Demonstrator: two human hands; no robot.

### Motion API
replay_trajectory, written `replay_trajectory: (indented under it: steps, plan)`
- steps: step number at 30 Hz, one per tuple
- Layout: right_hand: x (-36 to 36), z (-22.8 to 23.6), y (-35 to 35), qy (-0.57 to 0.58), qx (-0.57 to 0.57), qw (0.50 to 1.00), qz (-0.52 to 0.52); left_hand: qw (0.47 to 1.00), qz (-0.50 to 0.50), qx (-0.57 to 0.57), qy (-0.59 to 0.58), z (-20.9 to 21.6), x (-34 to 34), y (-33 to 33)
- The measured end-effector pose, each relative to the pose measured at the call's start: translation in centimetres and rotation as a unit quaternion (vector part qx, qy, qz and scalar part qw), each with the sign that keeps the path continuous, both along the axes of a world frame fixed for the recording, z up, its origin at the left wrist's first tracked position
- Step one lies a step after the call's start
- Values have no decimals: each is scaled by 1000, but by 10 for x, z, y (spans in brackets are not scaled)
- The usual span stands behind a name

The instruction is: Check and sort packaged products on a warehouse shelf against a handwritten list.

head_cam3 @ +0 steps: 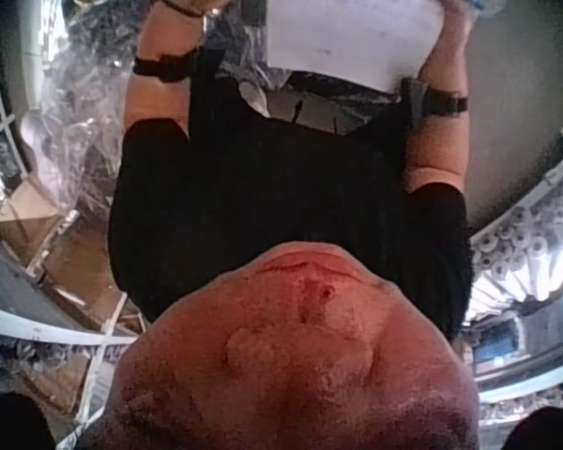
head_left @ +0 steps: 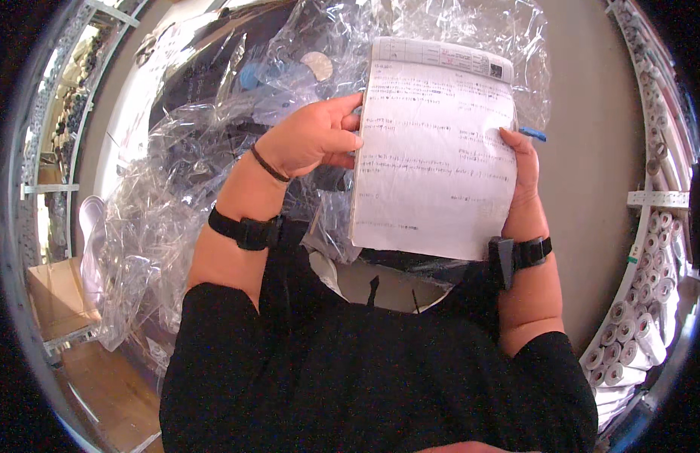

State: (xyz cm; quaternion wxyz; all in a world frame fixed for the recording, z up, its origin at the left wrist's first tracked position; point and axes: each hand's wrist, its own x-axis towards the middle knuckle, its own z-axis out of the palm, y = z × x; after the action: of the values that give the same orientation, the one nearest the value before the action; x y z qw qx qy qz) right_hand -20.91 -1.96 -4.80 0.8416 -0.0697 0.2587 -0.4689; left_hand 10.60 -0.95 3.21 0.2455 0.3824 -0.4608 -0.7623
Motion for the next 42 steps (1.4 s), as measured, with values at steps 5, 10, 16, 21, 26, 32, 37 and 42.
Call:
replay_trajectory:
  steps: [5,10,16,21,26,32,37,42]
  plan:
    - [0,-3,-2,15,5,1000,-7,1000,-15,1,11,2,0,-1]
    - [3,-2,0,19,7,1000,-18,1000,-13,-9,21,-1,2,-1]
    - [1,-1,0,20,-5,1000,-4,999,-22,-19,16,-1,3,-1]
    - [1,1,2,28,-13,999,-17,999,-23,-32,19,0,2,1]
    - [4,14,8,33,-46,998,-22,999,-1,-26,21,-5,6,0]
    - [6,25,23,200,-115,970,74,933,262,118,218,-31,9,-19]
    - [8,23,25,152,-50,979,127,940,270,-106,182,-28,18,-27]
    - [-6,20,18,142,-48,989,3,942,-111,-247,-199,29,12,-3]
